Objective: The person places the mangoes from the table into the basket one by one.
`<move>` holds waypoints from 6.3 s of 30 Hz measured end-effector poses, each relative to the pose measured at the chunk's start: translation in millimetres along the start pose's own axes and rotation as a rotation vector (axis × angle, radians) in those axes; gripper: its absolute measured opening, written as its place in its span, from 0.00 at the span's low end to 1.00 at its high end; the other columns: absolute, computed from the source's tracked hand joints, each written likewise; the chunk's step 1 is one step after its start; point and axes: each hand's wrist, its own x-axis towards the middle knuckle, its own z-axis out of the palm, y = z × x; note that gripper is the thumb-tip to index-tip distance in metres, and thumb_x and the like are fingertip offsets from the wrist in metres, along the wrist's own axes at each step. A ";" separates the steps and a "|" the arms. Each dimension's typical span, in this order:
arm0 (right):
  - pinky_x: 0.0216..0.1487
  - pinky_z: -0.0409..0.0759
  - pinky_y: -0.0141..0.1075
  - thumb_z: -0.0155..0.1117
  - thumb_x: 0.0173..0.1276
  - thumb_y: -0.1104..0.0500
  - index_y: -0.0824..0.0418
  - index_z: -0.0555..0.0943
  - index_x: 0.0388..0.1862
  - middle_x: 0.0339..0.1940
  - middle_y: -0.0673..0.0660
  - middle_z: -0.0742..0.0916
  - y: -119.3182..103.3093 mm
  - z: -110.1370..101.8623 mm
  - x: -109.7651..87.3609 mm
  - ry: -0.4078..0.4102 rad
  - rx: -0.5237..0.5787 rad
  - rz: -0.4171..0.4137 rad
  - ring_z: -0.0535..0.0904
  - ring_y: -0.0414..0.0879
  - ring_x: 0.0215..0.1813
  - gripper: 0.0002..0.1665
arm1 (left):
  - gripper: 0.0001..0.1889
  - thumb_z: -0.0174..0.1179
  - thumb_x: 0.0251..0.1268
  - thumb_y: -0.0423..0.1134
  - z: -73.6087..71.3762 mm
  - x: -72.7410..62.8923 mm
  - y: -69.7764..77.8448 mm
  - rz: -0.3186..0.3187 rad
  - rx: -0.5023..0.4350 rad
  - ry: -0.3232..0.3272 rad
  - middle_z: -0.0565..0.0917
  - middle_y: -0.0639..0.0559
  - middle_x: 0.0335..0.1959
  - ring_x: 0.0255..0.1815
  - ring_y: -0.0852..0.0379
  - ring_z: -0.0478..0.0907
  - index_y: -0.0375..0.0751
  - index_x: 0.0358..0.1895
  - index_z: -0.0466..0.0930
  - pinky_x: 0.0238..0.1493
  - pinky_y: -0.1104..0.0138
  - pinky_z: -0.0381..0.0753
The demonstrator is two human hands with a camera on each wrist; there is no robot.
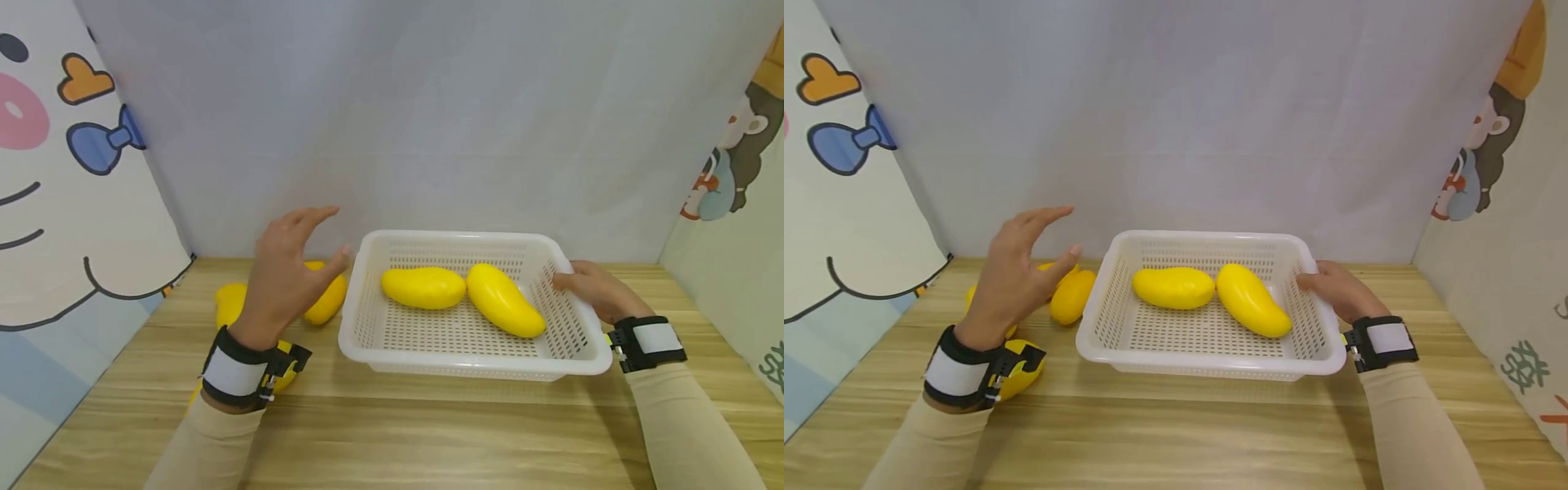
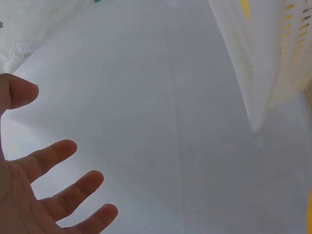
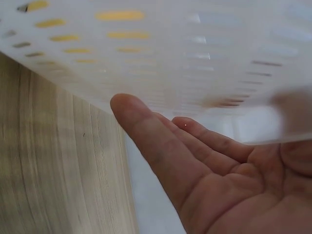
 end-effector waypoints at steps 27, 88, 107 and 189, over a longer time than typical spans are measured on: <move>0.39 0.87 0.55 0.45 0.78 0.59 0.80 0.58 0.71 0.47 0.70 0.85 -0.2 -1.4 -4.6 -0.006 0.018 -0.003 0.88 0.61 0.41 0.31 | 0.34 0.67 0.59 0.54 -24.0 -27.5 -31.7 -0.004 0.208 -0.132 0.77 0.38 0.64 0.67 0.36 0.69 0.46 0.69 0.75 0.68 0.27 0.49; 0.40 0.87 0.53 0.46 0.75 0.62 0.79 0.57 0.72 0.48 0.71 0.85 0.5 0.7 -3.7 0.012 0.025 -0.019 0.88 0.59 0.41 0.33 | 0.43 0.65 0.55 0.70 -5.6 -103.2 -70.6 -0.053 0.390 -0.633 0.77 0.42 0.64 0.63 0.38 0.73 0.47 0.70 0.75 0.57 0.39 0.74; 0.39 0.87 0.54 0.46 0.76 0.60 0.78 0.56 0.74 0.49 0.72 0.85 -1.0 1.8 -3.5 0.019 0.012 0.001 0.88 0.60 0.40 0.34 | 0.40 0.74 0.48 0.59 -2.9 -108.7 -76.4 -0.007 0.358 -0.685 0.80 0.44 0.54 0.52 0.43 0.79 0.46 0.66 0.77 0.53 0.47 0.79; 0.39 0.87 0.53 0.47 0.74 0.61 0.79 0.57 0.72 0.48 0.71 0.85 -0.1 0.0 -0.9 0.011 0.005 -0.001 0.88 0.60 0.40 0.33 | 0.21 0.69 0.46 0.44 -19.7 -71.2 -39.4 0.149 0.304 -0.360 0.80 0.48 0.40 0.37 0.50 0.75 0.41 0.45 0.81 0.36 0.59 0.77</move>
